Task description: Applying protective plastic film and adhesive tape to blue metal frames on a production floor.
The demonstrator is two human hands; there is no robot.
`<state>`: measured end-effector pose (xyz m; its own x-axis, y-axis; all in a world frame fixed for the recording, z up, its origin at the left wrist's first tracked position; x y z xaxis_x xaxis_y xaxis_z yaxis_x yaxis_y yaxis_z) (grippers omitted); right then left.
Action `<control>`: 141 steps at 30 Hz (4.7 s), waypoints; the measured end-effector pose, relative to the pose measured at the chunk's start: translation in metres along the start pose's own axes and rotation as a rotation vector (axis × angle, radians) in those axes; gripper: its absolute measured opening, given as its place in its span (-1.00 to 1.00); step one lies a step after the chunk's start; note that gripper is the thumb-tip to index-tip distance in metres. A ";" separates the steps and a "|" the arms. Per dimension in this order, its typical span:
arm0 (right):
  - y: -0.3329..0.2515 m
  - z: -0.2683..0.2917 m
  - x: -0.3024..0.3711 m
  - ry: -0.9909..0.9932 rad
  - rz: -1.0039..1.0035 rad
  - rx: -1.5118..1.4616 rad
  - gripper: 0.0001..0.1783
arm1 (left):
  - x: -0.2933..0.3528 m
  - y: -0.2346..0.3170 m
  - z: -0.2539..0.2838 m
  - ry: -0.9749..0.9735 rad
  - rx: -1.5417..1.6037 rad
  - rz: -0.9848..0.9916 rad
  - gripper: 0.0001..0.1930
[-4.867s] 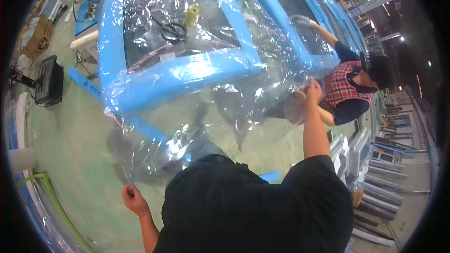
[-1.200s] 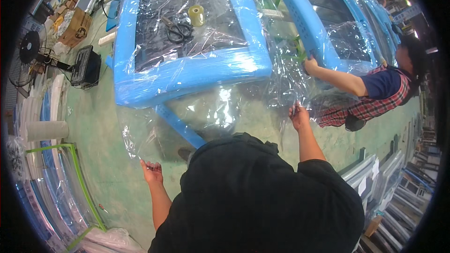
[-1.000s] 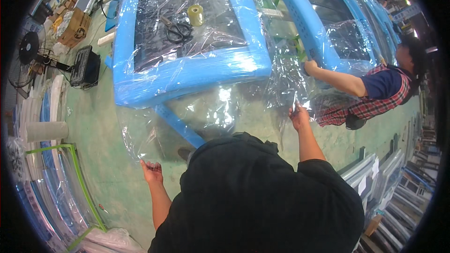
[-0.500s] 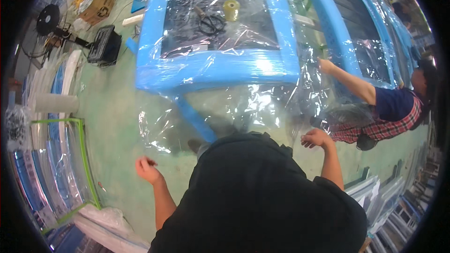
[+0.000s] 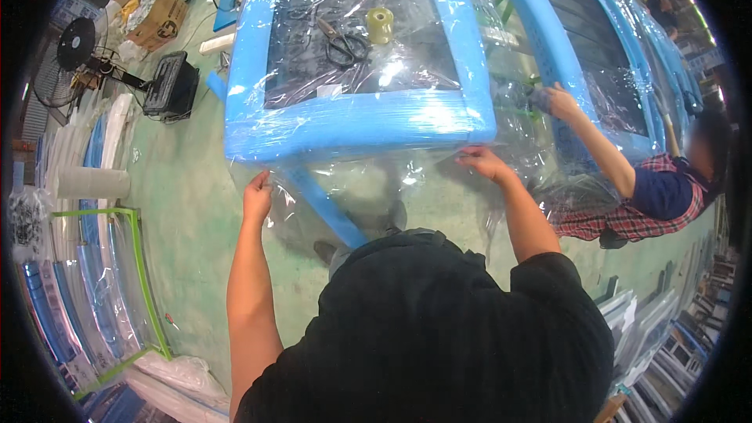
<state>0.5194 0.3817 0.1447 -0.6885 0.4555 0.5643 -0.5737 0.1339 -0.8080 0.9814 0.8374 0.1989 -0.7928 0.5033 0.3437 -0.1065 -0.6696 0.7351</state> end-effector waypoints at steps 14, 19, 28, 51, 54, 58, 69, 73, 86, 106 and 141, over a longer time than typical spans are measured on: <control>0.050 -0.011 0.044 0.083 -0.229 -0.380 -0.24 | -0.033 -0.063 -0.041 0.076 0.147 0.111 -0.40; 0.019 0.009 0.111 0.155 -0.183 -0.187 -0.45 | -0.013 -0.026 -0.048 0.046 0.168 0.201 -0.38; 0.042 0.140 0.142 1.033 0.072 -0.054 0.51 | 0.071 0.113 -0.197 -0.524 -0.019 -0.102 -0.70; -0.016 -0.032 0.145 0.226 0.284 -0.507 -0.75 | -0.007 0.198 -0.429 -1.058 -0.284 -0.568 -0.48; -0.058 -0.064 0.120 0.350 0.401 -0.447 -0.70 | 0.035 0.250 -0.423 -1.218 -0.051 -0.292 -0.43; -0.109 -0.067 0.070 0.520 0.379 -0.220 -0.62 | 0.019 0.252 -0.430 -1.074 -0.207 -0.388 -0.48; -0.175 -0.112 0.049 0.468 0.416 -0.141 -0.53 | -0.057 0.057 -0.431 -0.953 0.134 -0.202 -0.55; -0.130 -0.073 0.044 0.556 0.342 -0.008 -0.45 | 0.025 0.078 -0.395 -0.979 0.048 -0.114 -0.54; -0.124 -0.077 0.029 0.424 0.210 -0.359 -0.66 | 0.095 -0.027 0.015 0.689 -0.104 0.096 -0.61; -0.140 -0.081 0.033 0.362 -0.041 -0.508 -0.61 | -0.020 -0.004 -0.089 0.398 0.368 0.036 -0.81; -0.142 -0.098 0.043 0.817 0.059 -0.334 -0.71 | 0.017 0.102 -0.118 -0.835 0.322 0.054 -0.52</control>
<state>0.6151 0.4686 0.2667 -0.1079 0.9391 0.3262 -0.2996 0.2821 -0.9114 0.8859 0.7131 0.2108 -0.0838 0.7934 0.6029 0.1917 -0.5809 0.7911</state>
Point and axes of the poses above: each hand's wrist, its own x-axis away from the middle knuckle, its own z-axis out of the back of the hand, y = z × x, the point moved 8 cm from there along -x, towards the middle knuckle, and after that the axes turned 8 degrees about -x, right-handed, at the moved point
